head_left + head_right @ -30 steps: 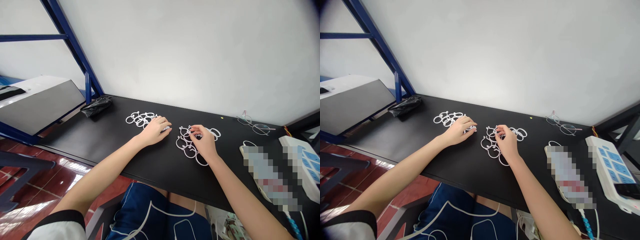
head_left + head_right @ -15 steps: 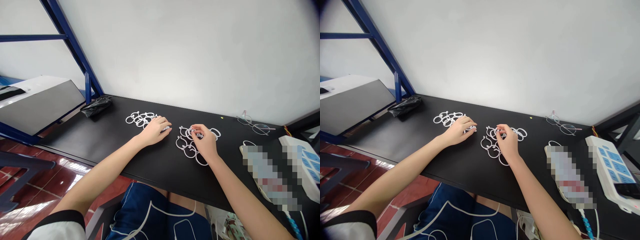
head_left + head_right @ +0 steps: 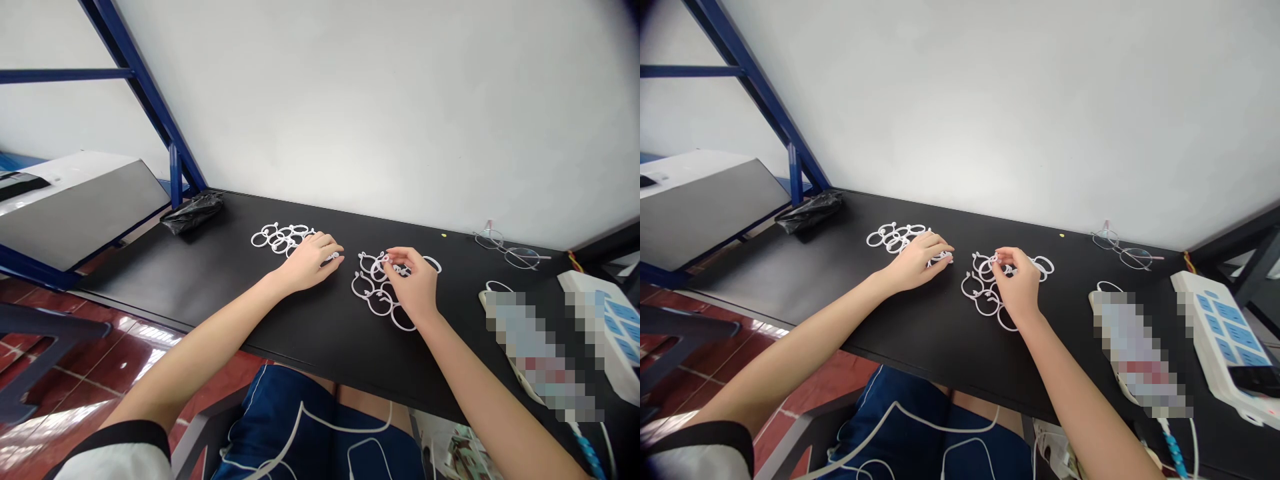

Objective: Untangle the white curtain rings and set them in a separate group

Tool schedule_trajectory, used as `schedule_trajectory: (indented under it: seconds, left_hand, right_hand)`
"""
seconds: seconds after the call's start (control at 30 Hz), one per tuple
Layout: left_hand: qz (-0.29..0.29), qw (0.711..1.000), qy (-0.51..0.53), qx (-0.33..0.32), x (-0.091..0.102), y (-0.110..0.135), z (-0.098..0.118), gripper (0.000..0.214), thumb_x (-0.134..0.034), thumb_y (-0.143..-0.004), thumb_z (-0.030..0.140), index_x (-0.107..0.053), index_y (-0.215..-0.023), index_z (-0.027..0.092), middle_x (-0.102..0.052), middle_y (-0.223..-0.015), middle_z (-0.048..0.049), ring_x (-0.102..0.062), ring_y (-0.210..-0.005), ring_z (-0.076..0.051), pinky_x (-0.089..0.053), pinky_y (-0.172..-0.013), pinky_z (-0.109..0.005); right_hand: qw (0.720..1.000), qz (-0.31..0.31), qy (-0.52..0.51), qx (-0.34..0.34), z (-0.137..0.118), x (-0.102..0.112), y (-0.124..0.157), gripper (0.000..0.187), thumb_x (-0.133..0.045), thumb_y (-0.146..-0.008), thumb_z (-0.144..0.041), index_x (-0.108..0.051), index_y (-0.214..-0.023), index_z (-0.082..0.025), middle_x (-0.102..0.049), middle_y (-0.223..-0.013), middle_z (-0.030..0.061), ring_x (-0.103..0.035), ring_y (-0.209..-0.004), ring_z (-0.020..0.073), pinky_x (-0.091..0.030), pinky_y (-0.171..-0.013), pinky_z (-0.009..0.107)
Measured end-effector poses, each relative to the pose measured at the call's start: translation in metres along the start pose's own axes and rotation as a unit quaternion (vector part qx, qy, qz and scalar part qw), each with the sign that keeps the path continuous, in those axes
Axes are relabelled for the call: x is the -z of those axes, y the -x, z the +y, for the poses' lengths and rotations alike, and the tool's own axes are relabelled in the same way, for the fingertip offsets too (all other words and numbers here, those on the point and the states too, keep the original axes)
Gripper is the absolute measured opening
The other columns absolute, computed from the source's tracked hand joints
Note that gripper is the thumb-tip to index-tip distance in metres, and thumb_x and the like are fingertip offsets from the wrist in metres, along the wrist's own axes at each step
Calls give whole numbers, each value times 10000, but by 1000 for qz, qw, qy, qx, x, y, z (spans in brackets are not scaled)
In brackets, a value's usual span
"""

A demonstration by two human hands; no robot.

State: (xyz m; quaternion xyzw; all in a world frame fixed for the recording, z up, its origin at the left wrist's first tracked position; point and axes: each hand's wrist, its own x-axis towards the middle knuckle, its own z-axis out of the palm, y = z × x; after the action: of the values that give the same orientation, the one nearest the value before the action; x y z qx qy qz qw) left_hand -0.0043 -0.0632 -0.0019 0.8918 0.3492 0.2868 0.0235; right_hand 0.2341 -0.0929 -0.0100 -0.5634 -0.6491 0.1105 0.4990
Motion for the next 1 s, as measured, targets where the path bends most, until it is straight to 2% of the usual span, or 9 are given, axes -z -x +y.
schedule_trajectory:
  seconds: [0.23, 0.37, 0.53, 0.77, 0.87, 1.0]
  left_hand:
    - [8, 999, 30, -27, 0, 0, 9, 297, -476, -982, 338, -621, -1154, 144, -655, -1019, -104, -575, -941, -219, -463, -862, -373]
    - [2, 996, 67, -64, -2, 0, 20, 450, -572, -929, 426, -533, -1292, 164, -658, -1047, -103, -587, -956, -225, -470, -869, -376]
    - [-14, 994, 71, -81, -6, -1, 30, 387, -501, -974, 389, -518, -1298, 177, -659, -977, -79, -593, -909, -203, -471, -849, -352]
    - [29, 992, 81, -90, -9, 0, 28, 427, -505, -975, 402, -468, -1347, 195, -664, -951, -58, -597, -871, -182, -480, -848, -343]
    - [26, 992, 67, -104, -10, 0, 25, 389, -483, -983, 412, -521, -1304, 195, -648, -927, -64, -579, -846, -177, -486, -812, -328]
    - [26, 994, 72, -77, -9, -1, 22, 421, -479, -976, 452, -525, -1299, 185, -640, -914, -71, -570, -848, -186, -498, -797, -330]
  right_hand:
    - [1000, 11, -19, 11, -4, -1, 3, 88, -650, -810, -247, -657, -892, -215, -701, -800, 26, -684, -751, 210, -540, -803, 387]
    - [999, -6, -33, 43, -13, -4, 8, 63, -634, -839, -256, -651, -893, -229, -695, -822, 29, -671, -748, 205, -540, -772, 376]
    - [996, -33, -53, 65, -19, -6, 13, 52, -624, -860, -275, -647, -895, -244, -683, -799, 20, -671, -742, 206, -546, -754, 375]
    - [995, -42, -56, 72, -18, -5, 13, 63, -654, -861, -300, -655, -889, -244, -688, -811, 19, -667, -723, 195, -549, -737, 367]
    - [994, -47, -60, 82, -19, -5, 13, 61, -649, -872, -303, -658, -872, -242, -684, -809, 21, -662, -710, 190, -551, -716, 362]
    - [994, -43, -62, 79, -20, -5, 14, 99, -652, -876, -344, -667, -866, -246, -678, -797, 20, -656, -680, 187, -553, -692, 362]
